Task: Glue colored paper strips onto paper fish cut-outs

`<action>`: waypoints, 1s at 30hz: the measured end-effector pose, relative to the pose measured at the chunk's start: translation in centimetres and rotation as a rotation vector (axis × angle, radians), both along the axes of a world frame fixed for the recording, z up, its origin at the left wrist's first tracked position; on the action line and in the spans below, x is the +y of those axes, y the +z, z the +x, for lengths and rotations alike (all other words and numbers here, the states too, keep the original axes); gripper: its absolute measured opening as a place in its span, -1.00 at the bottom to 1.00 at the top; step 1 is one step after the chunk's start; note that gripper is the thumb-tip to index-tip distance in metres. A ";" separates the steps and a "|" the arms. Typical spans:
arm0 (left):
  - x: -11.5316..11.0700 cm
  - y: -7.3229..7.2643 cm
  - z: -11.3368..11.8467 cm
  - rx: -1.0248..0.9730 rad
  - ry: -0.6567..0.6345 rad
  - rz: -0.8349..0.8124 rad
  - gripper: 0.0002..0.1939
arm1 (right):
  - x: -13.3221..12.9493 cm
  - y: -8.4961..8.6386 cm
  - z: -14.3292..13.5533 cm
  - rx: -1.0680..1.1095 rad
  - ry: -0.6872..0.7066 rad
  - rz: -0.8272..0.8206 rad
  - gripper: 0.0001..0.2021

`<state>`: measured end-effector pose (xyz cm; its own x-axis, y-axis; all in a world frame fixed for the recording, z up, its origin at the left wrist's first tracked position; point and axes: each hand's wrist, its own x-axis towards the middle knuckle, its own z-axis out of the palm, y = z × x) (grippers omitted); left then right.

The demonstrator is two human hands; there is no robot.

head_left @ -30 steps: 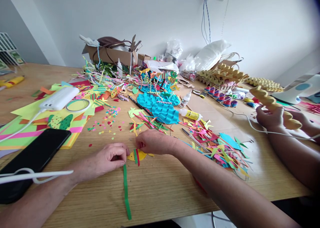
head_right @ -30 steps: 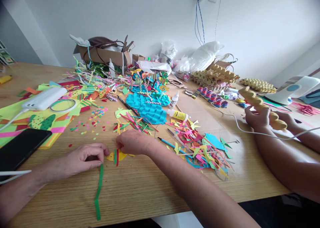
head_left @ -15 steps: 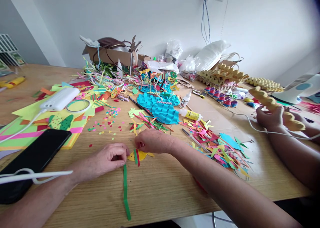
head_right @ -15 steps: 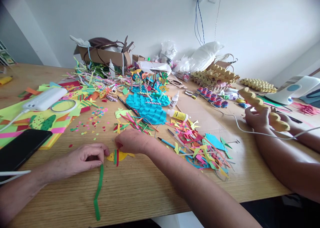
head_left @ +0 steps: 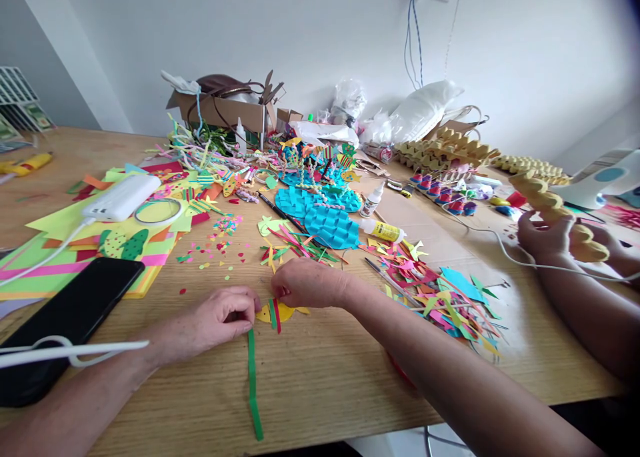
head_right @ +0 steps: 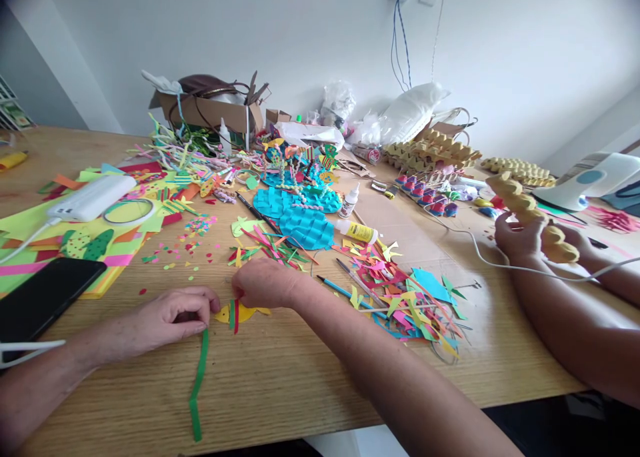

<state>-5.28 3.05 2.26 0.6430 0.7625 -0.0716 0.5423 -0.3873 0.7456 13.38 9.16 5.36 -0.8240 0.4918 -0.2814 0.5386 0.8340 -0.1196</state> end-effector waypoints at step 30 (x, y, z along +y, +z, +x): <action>-1.0 3.7 0.4 -0.273 0.212 -0.367 -0.82 | -5.4 0.4 11.0 0.192 -0.620 0.115 -0.75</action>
<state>-4.87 2.05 5.97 0.5090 0.8347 -0.2100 0.3470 0.0243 0.9375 24.43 3.77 5.72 -0.4086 0.9096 -0.0748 0.9014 0.3893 -0.1896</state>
